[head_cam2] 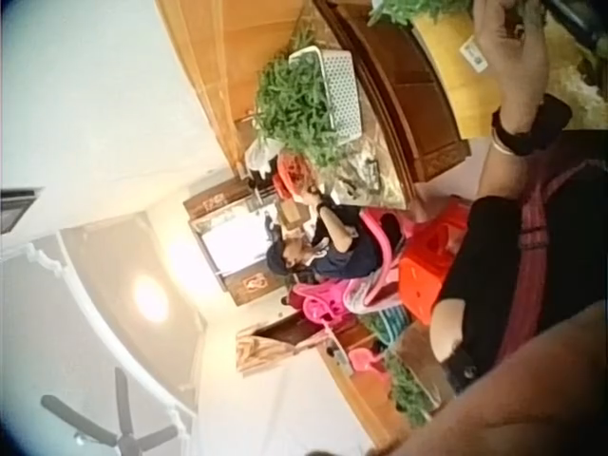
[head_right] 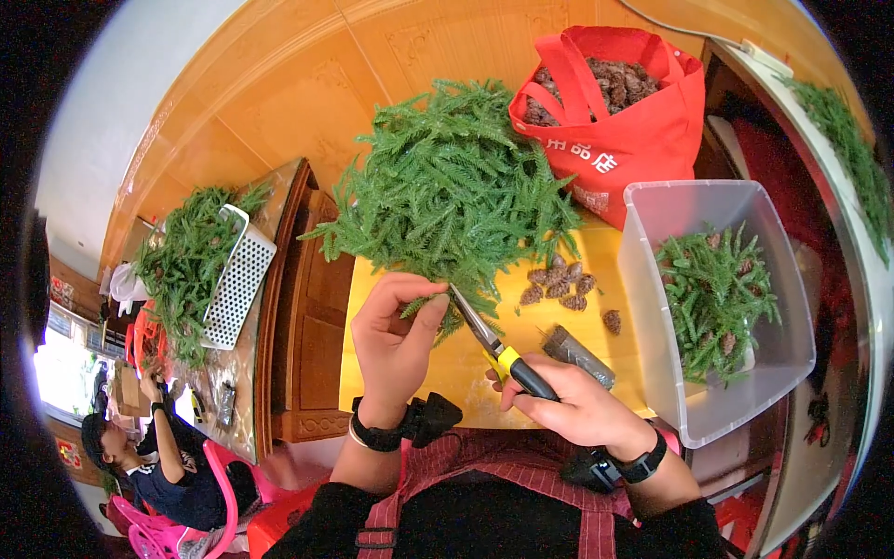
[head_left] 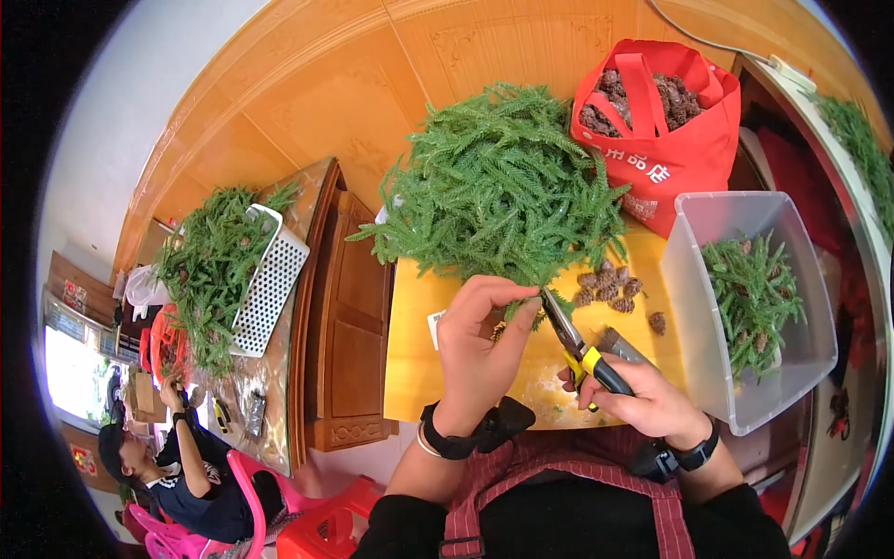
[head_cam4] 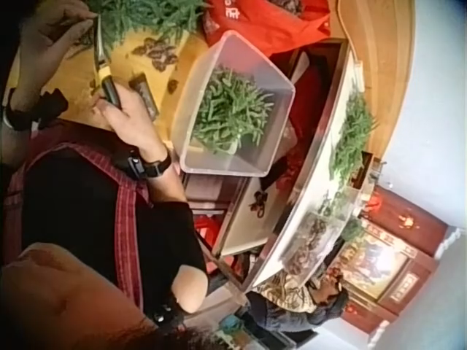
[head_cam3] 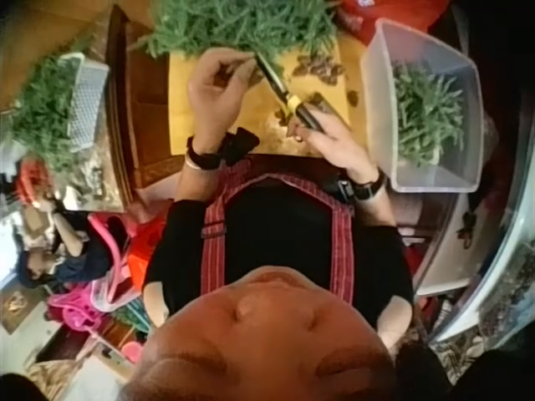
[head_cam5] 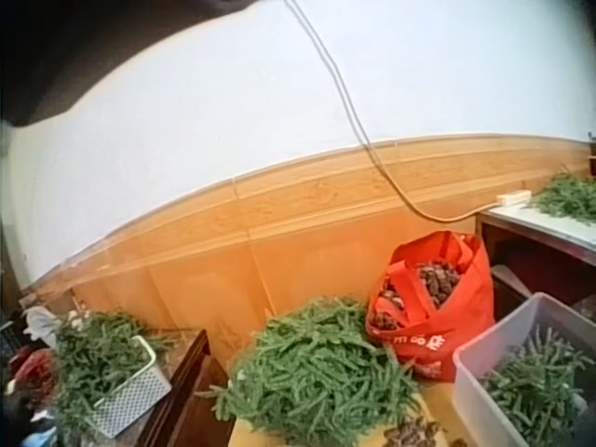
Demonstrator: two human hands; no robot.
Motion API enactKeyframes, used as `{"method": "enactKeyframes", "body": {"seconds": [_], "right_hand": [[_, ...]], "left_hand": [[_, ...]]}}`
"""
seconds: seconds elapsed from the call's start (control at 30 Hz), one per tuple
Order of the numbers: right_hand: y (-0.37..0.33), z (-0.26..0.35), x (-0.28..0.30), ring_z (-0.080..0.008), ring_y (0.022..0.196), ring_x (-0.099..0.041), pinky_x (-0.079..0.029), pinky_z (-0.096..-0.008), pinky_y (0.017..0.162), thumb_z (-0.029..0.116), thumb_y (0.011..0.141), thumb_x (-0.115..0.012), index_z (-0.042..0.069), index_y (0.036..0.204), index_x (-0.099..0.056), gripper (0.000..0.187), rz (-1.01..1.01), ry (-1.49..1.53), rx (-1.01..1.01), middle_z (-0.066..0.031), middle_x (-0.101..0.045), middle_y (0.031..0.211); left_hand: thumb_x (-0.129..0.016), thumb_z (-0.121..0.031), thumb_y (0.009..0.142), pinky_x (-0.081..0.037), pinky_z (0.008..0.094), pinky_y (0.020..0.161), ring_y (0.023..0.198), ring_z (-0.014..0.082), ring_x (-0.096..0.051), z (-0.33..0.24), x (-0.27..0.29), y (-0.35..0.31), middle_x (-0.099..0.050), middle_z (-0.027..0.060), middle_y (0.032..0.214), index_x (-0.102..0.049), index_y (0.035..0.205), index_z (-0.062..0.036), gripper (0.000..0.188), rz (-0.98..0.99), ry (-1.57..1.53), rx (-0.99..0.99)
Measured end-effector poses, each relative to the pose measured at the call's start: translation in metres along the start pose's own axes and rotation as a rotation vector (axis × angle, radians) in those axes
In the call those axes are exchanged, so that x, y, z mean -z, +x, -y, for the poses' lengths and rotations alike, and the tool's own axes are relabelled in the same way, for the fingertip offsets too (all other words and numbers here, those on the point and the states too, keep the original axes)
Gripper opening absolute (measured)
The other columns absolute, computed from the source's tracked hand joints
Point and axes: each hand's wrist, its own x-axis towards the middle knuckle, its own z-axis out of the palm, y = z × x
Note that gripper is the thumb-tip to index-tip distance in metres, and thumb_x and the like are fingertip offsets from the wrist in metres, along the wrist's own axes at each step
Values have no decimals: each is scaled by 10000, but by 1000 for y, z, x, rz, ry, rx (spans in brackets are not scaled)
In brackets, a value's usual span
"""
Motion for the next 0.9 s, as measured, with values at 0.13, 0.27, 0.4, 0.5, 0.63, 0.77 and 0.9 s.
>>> {"method": "enactKeyframes", "body": {"seconds": [0.13,0.27,0.4,0.5,0.63,0.77,0.9], "right_hand": [[-1,-4,1,-236,1037,-525,-403,-338,888,-16,767,-486,-6,833,-590,124,-13,36,17,-131,-552,1067],[-2,-3,1,-210,1021,-525,-408,-320,861,55,802,-499,-1,894,-568,128,-1,-76,66,-107,-562,1032],[-4,-7,3,-217,1032,-518,-394,-322,883,38,800,-496,-7,899,-568,131,42,116,60,-116,-550,1076],[-10,-9,2,-238,1084,-496,-366,-327,925,32,801,-495,-11,911,-568,139,109,321,-56,-138,-536,1123],[-9,-8,-1,-251,1143,-464,-338,-345,965,39,810,-491,-12,918,-565,140,108,300,24,-155,-515,1169],[-8,-3,-2,-261,1175,-443,-322,-370,987,42,799,-511,-6,923,-565,144,105,241,39,-158,-502,1189],[-6,-1,-4,-271,1151,-458,-319,-375,991,38,781,-532,-6,924,-564,153,64,145,17,-155,-504,1172]], "left_hand": [[-597,82,782,-433,197,625,770,98,-537,0,-3,0,-558,87,924,-601,916,36,141,16,-101,56],[-590,92,784,-447,201,660,797,105,-547,0,-5,0,-558,87,922,-599,908,42,134,-6,-202,115],[-597,88,785,-449,208,657,804,102,-548,2,-7,-1,-558,80,929,-601,914,35,140,2,-203,86],[-617,80,770,-449,224,629,778,114,-559,5,-8,-2,-570,77,901,-616,907,15,151,-16,-64,-31],[-617,115,717,-455,249,612,747,160,-579,6,-11,-2,-584,90,855,-632,893,-3,213,-47,122,-211],[-659,106,704,-463,242,673,780,161,-573,2,-9,-3,-586,105,886,-631,874,13,196,-26,341,-348],[-665,104,697,-470,245,668,769,168,-579,1,-9,-3,-586,109,871,-634,861,15,189,-42,376,-365]]}}
